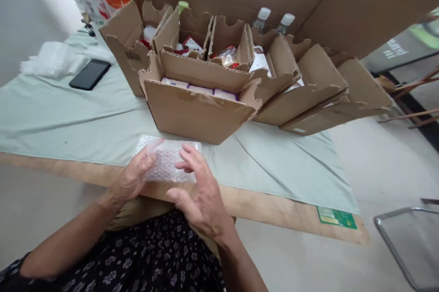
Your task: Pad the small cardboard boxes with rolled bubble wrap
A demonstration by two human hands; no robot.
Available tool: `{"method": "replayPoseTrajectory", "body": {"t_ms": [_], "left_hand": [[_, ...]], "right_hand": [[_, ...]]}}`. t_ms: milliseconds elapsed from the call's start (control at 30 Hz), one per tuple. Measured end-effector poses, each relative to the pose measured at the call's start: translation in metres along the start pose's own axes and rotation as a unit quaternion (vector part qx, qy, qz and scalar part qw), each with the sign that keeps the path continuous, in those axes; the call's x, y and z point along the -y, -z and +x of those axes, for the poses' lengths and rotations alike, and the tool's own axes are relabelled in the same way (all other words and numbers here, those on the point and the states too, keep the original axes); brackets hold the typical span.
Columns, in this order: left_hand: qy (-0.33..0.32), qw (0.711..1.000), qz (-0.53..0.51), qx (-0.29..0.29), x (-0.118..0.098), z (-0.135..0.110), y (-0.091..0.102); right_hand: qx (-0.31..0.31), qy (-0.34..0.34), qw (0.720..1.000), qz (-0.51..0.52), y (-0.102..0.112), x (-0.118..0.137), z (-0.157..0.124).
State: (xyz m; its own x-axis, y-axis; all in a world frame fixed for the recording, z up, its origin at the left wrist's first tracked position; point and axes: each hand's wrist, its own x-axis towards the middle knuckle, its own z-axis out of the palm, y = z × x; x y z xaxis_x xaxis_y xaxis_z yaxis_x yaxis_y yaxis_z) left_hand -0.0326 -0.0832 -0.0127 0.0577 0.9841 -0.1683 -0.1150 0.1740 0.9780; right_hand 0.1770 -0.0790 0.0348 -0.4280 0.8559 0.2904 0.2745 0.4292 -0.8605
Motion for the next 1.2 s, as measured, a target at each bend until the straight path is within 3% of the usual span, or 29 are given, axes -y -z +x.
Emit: {"method": "replayPoseTrajectory", "body": {"t_ms": [133, 300, 467, 633, 933, 1067, 1133, 1200], "left_hand": [[-0.041, 0.974, 0.201, -0.097, 0.0, 0.005, 0.009], [-0.082, 0.908, 0.39, -0.13, -0.007, 0.017, 0.017], [-0.044, 0.827, 0.54, -0.15, -0.008, 0.037, 0.028], [-0.073, 0.788, 0.595, -0.139, -0.005, 0.034, 0.033], [-0.074, 0.789, 0.596, -0.128, -0.003, 0.022, 0.047], [-0.186, 0.757, 0.603, -0.167, -0.01, 0.014, 0.045], [-0.25, 0.735, 0.615, -0.141, -0.01, 0.009, 0.04], [-0.272, 0.715, 0.638, -0.086, -0.004, 0.006, 0.034]], "right_hand": [[-0.056, -0.02, 0.996, -0.059, -0.002, -0.019, 0.003], [0.01, 0.031, 0.962, -0.27, -0.016, -0.039, 0.006], [0.043, 0.007, 0.931, -0.364, -0.034, -0.052, 0.005], [0.039, 0.004, 0.931, -0.364, -0.036, -0.057, 0.002], [0.049, 0.012, 0.935, -0.351, -0.027, -0.06, 0.003], [-0.006, 0.046, 0.943, -0.33, -0.02, -0.05, 0.012], [-0.013, 0.065, 0.94, -0.334, -0.027, -0.043, 0.024], [0.036, 0.077, 0.936, -0.342, -0.04, -0.04, 0.038]]}}
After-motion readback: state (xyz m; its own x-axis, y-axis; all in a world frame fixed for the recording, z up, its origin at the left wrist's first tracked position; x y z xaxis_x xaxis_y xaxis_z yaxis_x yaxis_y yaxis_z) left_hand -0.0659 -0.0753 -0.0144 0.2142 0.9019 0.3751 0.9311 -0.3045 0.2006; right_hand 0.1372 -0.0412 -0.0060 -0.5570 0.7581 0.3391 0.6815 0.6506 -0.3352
